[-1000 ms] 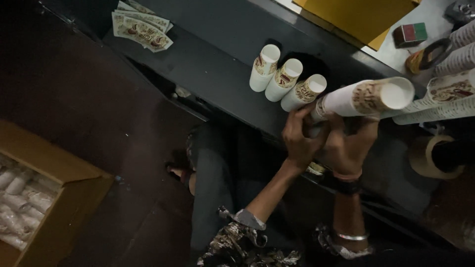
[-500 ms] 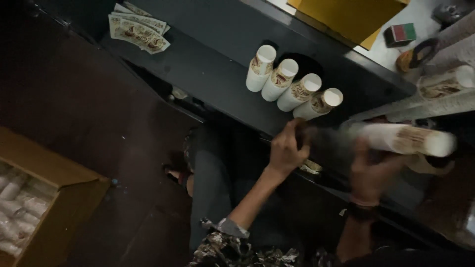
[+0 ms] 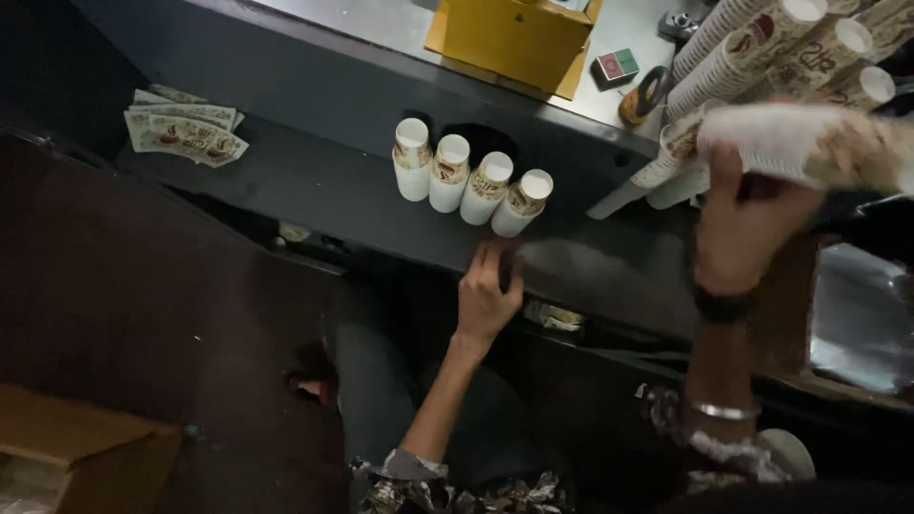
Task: The recorder is packing stacks of paper cups into plastic sleeves in a manufacturing setting.
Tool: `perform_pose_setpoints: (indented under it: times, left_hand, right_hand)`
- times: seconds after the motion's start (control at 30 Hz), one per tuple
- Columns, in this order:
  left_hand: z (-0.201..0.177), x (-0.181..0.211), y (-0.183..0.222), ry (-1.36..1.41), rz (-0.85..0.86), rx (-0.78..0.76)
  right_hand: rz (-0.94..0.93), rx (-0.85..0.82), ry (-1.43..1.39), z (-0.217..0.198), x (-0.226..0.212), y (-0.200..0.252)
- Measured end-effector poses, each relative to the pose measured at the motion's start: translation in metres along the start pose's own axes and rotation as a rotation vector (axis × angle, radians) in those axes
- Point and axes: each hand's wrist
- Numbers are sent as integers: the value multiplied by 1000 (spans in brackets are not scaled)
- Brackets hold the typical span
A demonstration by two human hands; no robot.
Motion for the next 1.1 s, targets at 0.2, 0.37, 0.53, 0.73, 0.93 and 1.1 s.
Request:
perform_pose_setpoints:
  times: [0.2,0.37,0.53,0.73,0.93,1.1]
  left_hand:
    - [1,-4,-1,30,-3,-10]
    - [6,-3,3,-20,83,66]
    - [12,16,-8,-25,205,101]
    - [44,25,-20,66,195,233]
    - [64,19,-26,100,114,409]
    - [66,19,-28,73,110,439]
  right_hand:
    - [45,-147,404,7,15,7]
    - [-134,-80,824,14,43,51]
    - [253,-388,292,26,-48,40]
    - [323,-520,-23,68,-65,47]
    - [244,-470,65,83,-59,45]
    - [160,-432,151,82,-55,48]
Point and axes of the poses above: each hand's wrist, its own y-axis away from the middle knuckle, its own z-axis out of the palm, x = y × z, and after that the axes turned 11 degrees about -x, right-handed
